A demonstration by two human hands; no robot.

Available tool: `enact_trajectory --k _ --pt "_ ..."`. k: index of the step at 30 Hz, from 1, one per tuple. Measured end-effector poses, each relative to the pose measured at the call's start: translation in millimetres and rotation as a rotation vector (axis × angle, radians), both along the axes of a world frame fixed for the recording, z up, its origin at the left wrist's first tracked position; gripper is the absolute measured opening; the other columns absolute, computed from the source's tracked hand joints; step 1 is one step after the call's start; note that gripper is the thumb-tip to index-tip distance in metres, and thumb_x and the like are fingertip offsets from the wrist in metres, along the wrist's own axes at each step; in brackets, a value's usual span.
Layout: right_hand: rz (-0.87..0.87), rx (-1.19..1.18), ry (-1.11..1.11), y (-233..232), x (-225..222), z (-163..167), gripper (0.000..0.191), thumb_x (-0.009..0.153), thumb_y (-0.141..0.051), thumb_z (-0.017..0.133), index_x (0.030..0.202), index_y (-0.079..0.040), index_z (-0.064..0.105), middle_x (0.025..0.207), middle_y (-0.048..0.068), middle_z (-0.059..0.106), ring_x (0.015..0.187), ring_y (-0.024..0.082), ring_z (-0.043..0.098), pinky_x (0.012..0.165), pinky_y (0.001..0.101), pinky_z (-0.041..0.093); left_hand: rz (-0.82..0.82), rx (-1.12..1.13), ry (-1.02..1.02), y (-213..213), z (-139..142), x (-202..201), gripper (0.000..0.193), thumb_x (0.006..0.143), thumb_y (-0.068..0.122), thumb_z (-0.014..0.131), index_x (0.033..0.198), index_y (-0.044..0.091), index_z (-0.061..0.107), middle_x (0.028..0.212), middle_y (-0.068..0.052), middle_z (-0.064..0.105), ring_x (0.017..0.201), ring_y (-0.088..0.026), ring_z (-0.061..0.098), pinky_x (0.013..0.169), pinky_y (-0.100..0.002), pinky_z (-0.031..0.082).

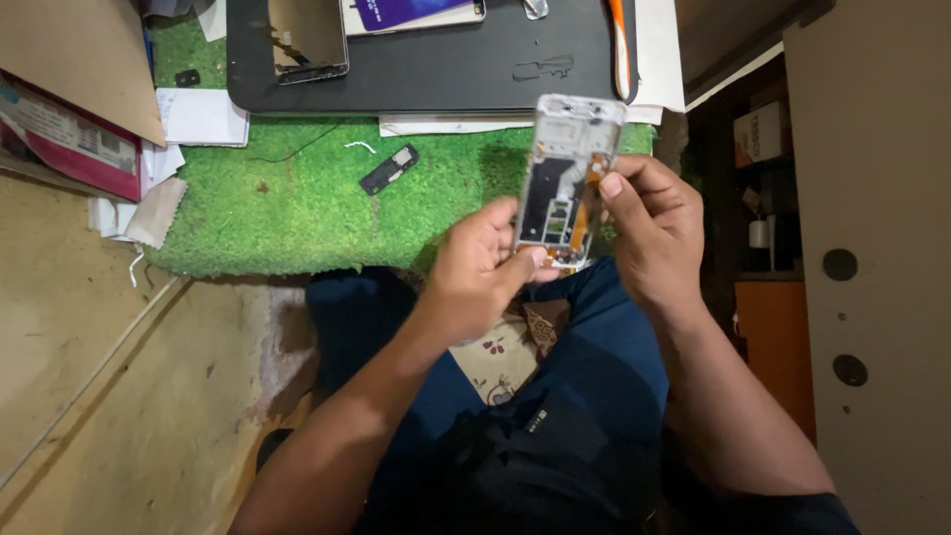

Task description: The person works on a disassembled white smartphone, peeling and repositioning an orange ribbon cable and applying adhesive tape to the phone frame. The person handles the phone body and internal components by hand.

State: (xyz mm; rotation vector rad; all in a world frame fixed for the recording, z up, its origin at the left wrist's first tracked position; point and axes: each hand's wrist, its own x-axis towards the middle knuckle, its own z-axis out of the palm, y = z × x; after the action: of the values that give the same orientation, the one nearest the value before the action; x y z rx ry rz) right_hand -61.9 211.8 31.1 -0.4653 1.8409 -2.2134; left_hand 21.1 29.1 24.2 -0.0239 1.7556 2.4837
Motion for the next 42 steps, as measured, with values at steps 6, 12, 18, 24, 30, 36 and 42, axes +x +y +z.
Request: enact_trajectory --k 6,12,18,24,30,36,42 --pt "0.169 0.136 -0.033 2.5 -6.7 6.8 0.025 0.103 -0.005 0.064 0.127 0.004 0.066 0.095 0.004 0.069 0.082 0.008 0.064 0.073 0.0233 0.056 0.08 0.092 0.059 -10.2 -3.6 -4.0 0.034 0.099 -0.009 0.055 0.132 -0.007 0.051 0.113 -0.016 0.072 0.103 -0.016 0.072 0.093 -0.031 0.063" --pt "0.227 0.106 -0.06 2.4 -6.5 2.2 0.022 0.099 0.001 0.068 0.121 0.004 0.067 0.103 0.005 0.072 0.089 0.01 0.068 0.076 0.0258 0.06 0.059 0.088 0.113 -15.2 0.7 -6.4 0.037 0.099 -0.006 0.058 0.134 -0.006 0.05 0.115 -0.016 0.07 0.102 -0.014 0.071 0.094 -0.031 0.062" --pt "0.178 0.201 -0.02 4.3 -10.8 2.6 0.022 0.1 -0.001 0.067 0.122 0.003 0.068 0.102 0.006 0.073 0.085 0.009 0.069 0.074 0.0239 0.06 0.122 -0.354 -0.01 -31.4 14.8 -5.2 0.023 0.096 0.009 0.062 0.117 0.0 0.064 0.106 -0.015 0.076 0.091 -0.018 0.078 0.083 -0.028 0.067" --pt "0.198 0.358 -0.052 1.6 -11.8 6.7 0.026 0.099 -0.004 0.065 0.124 0.002 0.07 0.094 0.001 0.069 0.072 0.005 0.061 0.062 0.0204 0.052 0.461 -1.186 0.133 -71.9 24.4 -4.0 0.021 0.091 0.015 0.079 0.106 0.005 0.071 0.102 -0.011 0.071 0.093 -0.025 0.069 0.087 -0.042 0.056" --pt "0.187 0.554 0.016 -2.2 -7.0 12.9 0.027 0.098 -0.005 0.064 0.124 0.0 0.07 0.088 0.0 0.07 0.068 0.002 0.061 0.059 0.0192 0.052 0.479 -1.359 0.085 -86.2 20.8 -0.3 0.047 0.075 0.021 0.088 0.114 0.002 0.07 0.105 -0.016 0.062 0.101 -0.037 0.057 0.09 -0.046 0.047" --pt "0.153 0.697 0.054 -4.6 -4.0 18.3 0.027 0.097 -0.006 0.067 0.123 0.0 0.073 0.082 0.005 0.072 0.064 0.005 0.059 0.057 0.0212 0.05 0.492 -1.35 0.08 -89.2 13.4 -1.3 0.031 0.084 0.014 0.082 0.111 0.004 0.071 0.106 -0.014 0.062 0.104 -0.036 0.059 0.091 -0.047 0.048" --pt "0.142 0.68 0.092 -4.5 -4.2 17.8 0.031 0.098 -0.009 0.065 0.128 -0.002 0.068 0.093 0.008 0.077 0.08 0.01 0.075 0.067 0.024 0.063 0.501 -1.312 0.095 -87.6 16.7 -1.3 0.024 0.085 0.01 0.079 0.107 0.005 0.07 0.106 -0.014 0.062 0.106 -0.036 0.06 0.091 -0.046 0.048"
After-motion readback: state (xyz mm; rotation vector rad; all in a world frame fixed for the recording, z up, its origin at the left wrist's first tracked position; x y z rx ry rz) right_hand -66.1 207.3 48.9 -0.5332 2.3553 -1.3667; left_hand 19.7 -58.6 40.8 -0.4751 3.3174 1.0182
